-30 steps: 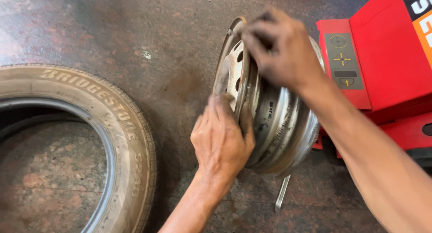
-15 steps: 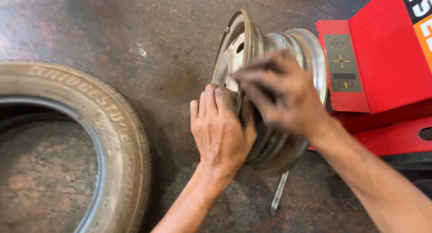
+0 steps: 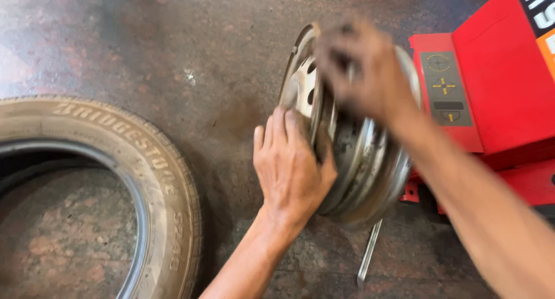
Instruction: The person scrubs a metal wheel rim mounted on a red tire machine using a blue abrasive pad. They rotate the rim by hand to access different sections, focusing on the outer edge and inner face while a tire lies on the floor nearby.
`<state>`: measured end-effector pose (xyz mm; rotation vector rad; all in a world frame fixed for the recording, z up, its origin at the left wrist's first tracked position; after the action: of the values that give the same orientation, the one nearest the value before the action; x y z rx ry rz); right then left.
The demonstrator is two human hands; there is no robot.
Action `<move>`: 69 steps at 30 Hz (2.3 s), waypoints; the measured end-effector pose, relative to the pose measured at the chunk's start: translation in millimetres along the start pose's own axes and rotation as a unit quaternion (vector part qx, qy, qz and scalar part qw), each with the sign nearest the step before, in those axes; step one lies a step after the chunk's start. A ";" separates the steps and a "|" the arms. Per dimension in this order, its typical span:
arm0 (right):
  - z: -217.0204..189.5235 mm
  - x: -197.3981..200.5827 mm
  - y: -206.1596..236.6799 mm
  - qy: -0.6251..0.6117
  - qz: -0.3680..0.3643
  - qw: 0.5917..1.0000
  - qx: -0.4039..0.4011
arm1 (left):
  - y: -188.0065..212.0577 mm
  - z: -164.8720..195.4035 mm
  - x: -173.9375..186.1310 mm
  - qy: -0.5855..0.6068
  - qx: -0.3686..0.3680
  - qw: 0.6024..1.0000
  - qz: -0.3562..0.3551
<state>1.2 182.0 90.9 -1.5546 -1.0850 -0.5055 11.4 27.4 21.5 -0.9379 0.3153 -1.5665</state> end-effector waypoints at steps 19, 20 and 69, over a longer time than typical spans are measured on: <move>38.1 -8.6 -32.1 0.049 -0.055 0.997 -0.004 | 57.6 -8.1 3.6 0.030 -0.010 0.999 -0.014; 44.9 -11.6 -36.8 0.008 -0.067 0.997 -0.045 | 67.1 -8.8 4.9 0.012 -0.010 1.000 -0.018; -13.0 3.4 13.9 0.052 0.001 0.997 0.054 | 21.8 6.8 6.8 -0.021 -0.014 1.000 0.007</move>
<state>17.5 171.7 89.8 -1.4202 -1.0140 -0.5128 31.9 17.9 13.8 -0.9875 0.3131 -1.5313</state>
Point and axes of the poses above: each hand's wrist, its own y-axis away from the middle knuckle, its own x-axis out of the back of the hand, z = x × y, the point moved 4 cm from there along -y, towards the middle knuckle
